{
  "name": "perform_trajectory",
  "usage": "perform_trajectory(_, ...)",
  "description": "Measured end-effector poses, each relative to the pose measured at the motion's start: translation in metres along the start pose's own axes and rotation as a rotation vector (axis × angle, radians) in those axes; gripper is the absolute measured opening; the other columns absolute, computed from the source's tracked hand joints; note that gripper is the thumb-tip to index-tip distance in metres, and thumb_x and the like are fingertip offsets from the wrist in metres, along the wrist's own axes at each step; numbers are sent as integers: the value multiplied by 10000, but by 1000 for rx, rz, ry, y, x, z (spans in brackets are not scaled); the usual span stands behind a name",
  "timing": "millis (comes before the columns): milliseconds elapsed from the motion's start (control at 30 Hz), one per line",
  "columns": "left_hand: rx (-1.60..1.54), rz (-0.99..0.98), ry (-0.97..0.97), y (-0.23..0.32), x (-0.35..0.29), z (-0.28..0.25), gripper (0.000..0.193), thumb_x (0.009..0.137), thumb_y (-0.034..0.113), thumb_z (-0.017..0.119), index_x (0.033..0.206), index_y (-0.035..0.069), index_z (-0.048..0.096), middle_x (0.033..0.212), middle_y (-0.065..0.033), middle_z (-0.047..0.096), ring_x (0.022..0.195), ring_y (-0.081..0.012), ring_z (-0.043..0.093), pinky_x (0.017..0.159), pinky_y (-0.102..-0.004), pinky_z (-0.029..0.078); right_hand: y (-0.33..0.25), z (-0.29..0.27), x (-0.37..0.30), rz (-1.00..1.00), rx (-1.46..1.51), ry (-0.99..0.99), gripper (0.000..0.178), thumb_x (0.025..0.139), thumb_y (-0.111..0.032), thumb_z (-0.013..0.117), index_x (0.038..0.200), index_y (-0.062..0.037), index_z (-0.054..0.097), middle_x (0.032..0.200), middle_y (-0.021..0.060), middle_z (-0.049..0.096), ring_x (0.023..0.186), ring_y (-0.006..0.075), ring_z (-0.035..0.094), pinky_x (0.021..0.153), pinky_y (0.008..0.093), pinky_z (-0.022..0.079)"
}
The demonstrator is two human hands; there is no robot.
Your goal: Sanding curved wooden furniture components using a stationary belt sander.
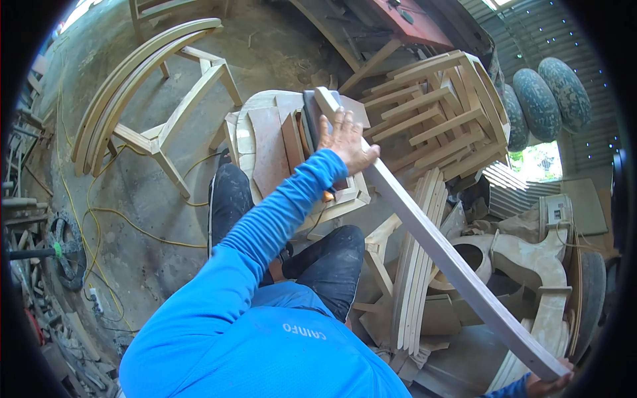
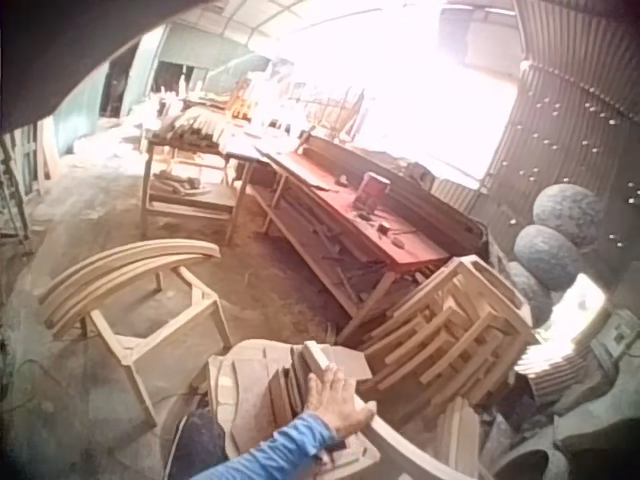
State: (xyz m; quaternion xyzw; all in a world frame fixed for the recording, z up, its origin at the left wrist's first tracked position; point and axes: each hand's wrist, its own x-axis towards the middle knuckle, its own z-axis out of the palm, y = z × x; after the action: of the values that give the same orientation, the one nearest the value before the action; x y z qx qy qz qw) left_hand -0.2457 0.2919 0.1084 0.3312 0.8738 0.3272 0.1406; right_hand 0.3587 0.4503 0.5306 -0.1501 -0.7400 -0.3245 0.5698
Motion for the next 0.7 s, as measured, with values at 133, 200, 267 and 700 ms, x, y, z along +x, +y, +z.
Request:
perform_trajectory(133, 120, -21, 45, -46, 43, -10, 887, 928, 620, 436, 1582, 29, 345, 1711, -178, 151, 1604, -306, 6, 1260, -570, -45, -54, 20, -74, 541, 590, 33, 262, 947, -287, 596, 1027, -37, 589, 899, 129, 612, 840, 258, 601, 745, 391, 505)
perform_trajectory(200, 167, -19, 54, -72, 75, -17, 893, 927, 627, 445, 1593, 44, 329, 1717, -169, 131, 1604, -306, 4, 1265, -570, -24, -102, 45, -112, 512, 530, 44, 260, 966, -312, 581, 984, -56, 547, 868, 129, 577, 816, 257, 576, 720, 387, 489)
perform_trajectory(267, 179, -7, 78, -92, 108, -19, 886, 922, 639, 479, 1588, 72, 341, 1707, -169, 159, 1602, -311, 33, 1261, -584, 8, -147, 70, -129, 469, 513, 36, 258, 966, -310, 596, 981, -61, 533, 858, 128, 570, 799, 254, 575, 703, 392, 486)
perform_trajectory(700, 431, -75, 28, -127, 162, -61, 942, 939, 660, 404, 1651, 90, 166, 1739, -96, 65, 1603, -287, -34, 1280, -528, 21, -276, 130, -218, 633, 678, -520, 381, 883, -308, 817, 1006, -70, 546, 881, 99, 566, 830, 221, 553, 786, 362, 462)
